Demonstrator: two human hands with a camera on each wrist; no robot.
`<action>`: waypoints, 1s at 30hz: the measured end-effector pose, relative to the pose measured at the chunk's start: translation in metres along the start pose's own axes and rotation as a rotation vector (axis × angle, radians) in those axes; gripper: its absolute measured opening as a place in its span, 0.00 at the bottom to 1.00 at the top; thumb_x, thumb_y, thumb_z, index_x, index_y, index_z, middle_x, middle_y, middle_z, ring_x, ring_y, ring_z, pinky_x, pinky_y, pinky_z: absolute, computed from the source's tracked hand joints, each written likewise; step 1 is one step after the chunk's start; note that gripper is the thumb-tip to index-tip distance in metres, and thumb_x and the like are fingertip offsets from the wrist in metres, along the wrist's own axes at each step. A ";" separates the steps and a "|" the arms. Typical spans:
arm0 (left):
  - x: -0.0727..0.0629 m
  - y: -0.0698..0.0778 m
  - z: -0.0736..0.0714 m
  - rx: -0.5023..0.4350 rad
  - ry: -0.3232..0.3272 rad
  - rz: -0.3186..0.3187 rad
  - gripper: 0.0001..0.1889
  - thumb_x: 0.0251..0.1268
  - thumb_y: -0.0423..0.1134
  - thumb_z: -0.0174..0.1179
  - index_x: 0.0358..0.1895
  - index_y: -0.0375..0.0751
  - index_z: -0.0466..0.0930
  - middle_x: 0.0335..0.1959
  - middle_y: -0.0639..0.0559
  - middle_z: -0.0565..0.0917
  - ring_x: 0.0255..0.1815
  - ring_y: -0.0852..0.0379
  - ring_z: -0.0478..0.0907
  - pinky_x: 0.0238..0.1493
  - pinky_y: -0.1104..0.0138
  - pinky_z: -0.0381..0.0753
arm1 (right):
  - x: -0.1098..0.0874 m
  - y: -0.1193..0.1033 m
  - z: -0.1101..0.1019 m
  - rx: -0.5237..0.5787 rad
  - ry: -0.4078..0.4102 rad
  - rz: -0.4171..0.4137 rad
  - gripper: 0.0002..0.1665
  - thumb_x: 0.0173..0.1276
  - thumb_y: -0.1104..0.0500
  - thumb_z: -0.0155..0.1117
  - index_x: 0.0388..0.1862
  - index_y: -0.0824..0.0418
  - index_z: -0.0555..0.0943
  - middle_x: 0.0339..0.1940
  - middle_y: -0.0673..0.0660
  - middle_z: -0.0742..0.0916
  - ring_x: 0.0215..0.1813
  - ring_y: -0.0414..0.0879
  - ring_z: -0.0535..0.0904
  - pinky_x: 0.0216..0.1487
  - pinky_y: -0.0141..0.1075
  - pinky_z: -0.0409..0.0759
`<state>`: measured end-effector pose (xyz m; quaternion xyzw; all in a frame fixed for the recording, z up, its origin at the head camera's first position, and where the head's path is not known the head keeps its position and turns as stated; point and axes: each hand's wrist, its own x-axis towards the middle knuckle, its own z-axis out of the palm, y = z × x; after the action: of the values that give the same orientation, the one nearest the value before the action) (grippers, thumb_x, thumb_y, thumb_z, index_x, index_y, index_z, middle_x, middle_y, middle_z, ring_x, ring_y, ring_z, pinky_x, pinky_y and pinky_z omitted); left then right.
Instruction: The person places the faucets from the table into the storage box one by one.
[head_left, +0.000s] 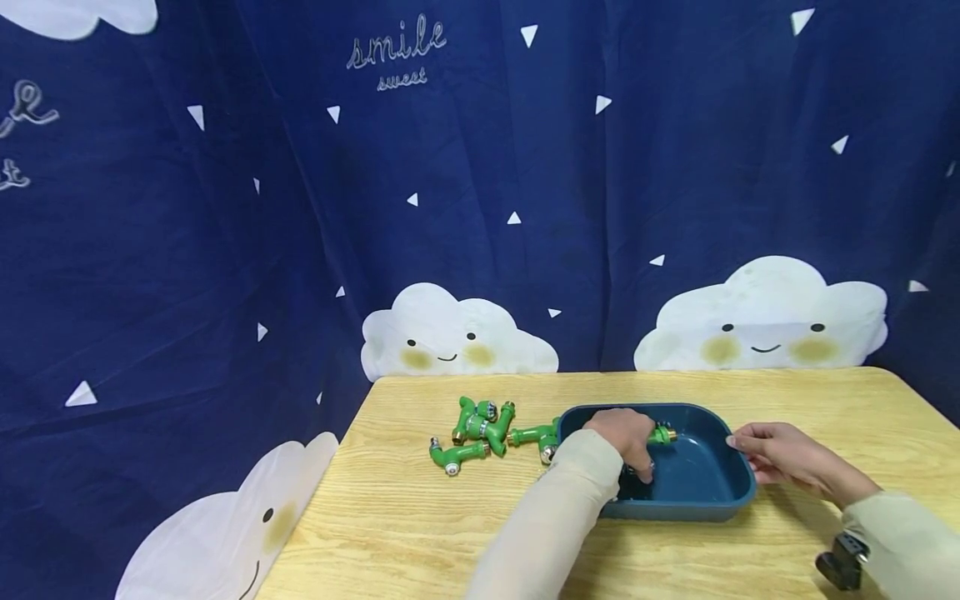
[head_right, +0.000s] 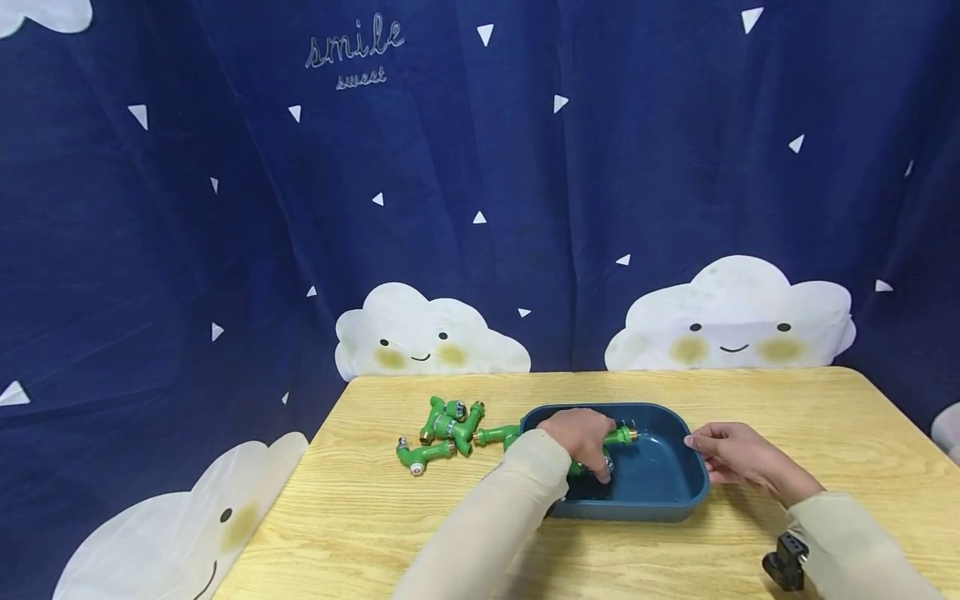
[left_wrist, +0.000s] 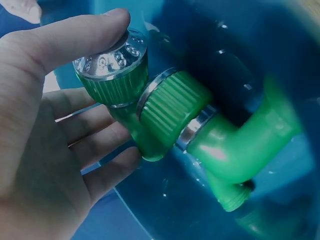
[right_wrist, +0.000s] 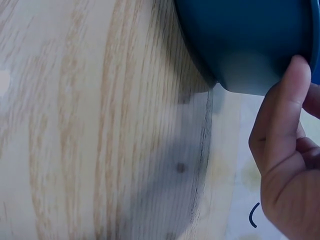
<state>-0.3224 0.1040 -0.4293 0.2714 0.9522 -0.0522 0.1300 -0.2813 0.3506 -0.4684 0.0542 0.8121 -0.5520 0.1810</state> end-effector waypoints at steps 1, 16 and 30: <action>0.001 0.000 0.001 0.000 -0.001 0.002 0.17 0.47 0.57 0.76 0.36 0.62 0.79 0.30 0.66 0.81 0.32 0.66 0.75 0.31 0.69 0.77 | 0.000 0.001 0.000 0.000 0.001 -0.001 0.19 0.79 0.56 0.50 0.53 0.73 0.75 0.30 0.51 0.83 0.30 0.40 0.81 0.32 0.33 0.85; 0.006 -0.008 0.008 -0.052 -0.023 -0.033 0.25 0.44 0.61 0.76 0.47 0.64 0.80 0.36 0.66 0.82 0.34 0.65 0.76 0.34 0.68 0.78 | -0.003 -0.001 0.006 -0.010 -0.001 -0.024 0.18 0.79 0.56 0.50 0.50 0.72 0.76 0.28 0.50 0.81 0.27 0.39 0.79 0.29 0.32 0.83; 0.001 -0.001 -0.006 -0.056 -0.065 -0.084 0.30 0.46 0.60 0.75 0.57 0.67 0.79 0.50 0.69 0.83 0.45 0.67 0.80 0.43 0.69 0.82 | -0.002 0.005 0.000 0.034 -0.072 -0.072 0.17 0.79 0.55 0.51 0.49 0.70 0.76 0.28 0.50 0.84 0.29 0.39 0.82 0.32 0.34 0.85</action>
<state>-0.3252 0.1042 -0.4235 0.2257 0.9591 -0.0395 0.1660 -0.2778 0.3527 -0.4715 0.0083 0.7970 -0.5735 0.1890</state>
